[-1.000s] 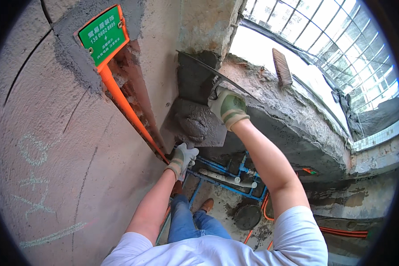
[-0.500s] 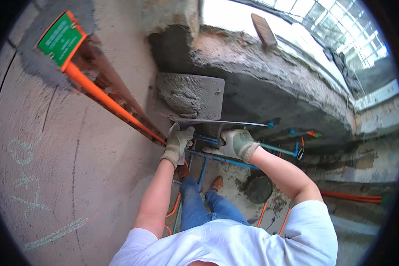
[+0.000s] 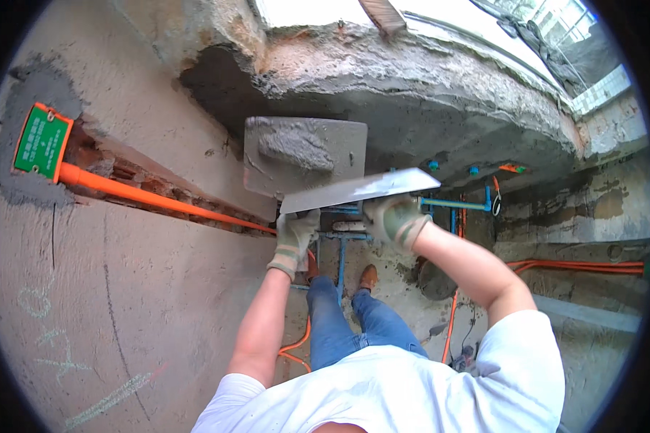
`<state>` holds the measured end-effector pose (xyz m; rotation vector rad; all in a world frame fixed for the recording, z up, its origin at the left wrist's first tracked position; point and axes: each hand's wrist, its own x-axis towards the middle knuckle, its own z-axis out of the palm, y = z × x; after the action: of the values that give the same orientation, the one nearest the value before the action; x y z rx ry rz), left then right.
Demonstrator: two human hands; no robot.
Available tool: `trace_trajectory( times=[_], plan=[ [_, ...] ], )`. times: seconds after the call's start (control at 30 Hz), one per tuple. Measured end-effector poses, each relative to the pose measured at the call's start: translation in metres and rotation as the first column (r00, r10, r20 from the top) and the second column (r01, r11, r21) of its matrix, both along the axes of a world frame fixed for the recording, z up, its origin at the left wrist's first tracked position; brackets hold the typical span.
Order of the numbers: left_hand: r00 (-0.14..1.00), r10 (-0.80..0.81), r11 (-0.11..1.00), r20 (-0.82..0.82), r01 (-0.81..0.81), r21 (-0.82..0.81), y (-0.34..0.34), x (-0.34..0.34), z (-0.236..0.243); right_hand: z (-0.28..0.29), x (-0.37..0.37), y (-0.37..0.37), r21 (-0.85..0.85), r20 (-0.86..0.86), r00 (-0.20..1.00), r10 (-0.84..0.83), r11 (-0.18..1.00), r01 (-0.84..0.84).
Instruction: Apply mortar to a recessed wall area and around plumbing pipes using a trowel and hawk.
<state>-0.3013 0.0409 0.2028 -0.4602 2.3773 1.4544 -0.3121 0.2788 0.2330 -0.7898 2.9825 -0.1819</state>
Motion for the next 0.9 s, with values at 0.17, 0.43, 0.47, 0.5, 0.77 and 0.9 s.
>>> trace_trajectory(
  times=[0.17, 0.43, 0.47, 0.5, 0.77, 0.9],
  plan=[
    [0.844, -0.360, 0.875, -0.397, 0.158, -0.458, -0.031, -0.002, -0.053, 0.003, -0.048, 0.011, -0.152, -0.125, 0.988, -0.093, 0.986, 0.073],
    [0.962, 0.073, 0.959, 0.263, -0.140, 0.246, 0.038, -0.056, -0.075, 0.043, -0.165, -0.036, -0.089, 0.305, 0.911, -0.276, 0.945, 0.315],
    [0.965, 0.083, 0.926, 0.247, -0.166, 0.340, 0.039, -0.061, -0.079, 0.061, -0.167, -0.040, -0.129, 0.330, 0.916, -0.230, 0.950, 0.284],
    [0.968, 0.081, 0.882, 0.236, -0.180, 0.436, 0.048, -0.064, -0.080, 0.069, -0.172, -0.037, -0.156, 0.342, 0.916, -0.209, 0.949, 0.274],
    [0.927, 0.058, 0.852, 0.370, -0.239, 0.465, 0.049, -0.068, -0.054, 0.053, -0.191, 0.027, -0.161, 0.512, 0.831, -0.218, 0.926, 0.342],
    [0.922, 0.075, 0.861, 0.380, -0.251, 0.441, 0.053, -0.066, -0.054, 0.045, -0.177, 0.071, -0.170, 0.491, 0.833, -0.256, 0.909, 0.380]
  ],
)
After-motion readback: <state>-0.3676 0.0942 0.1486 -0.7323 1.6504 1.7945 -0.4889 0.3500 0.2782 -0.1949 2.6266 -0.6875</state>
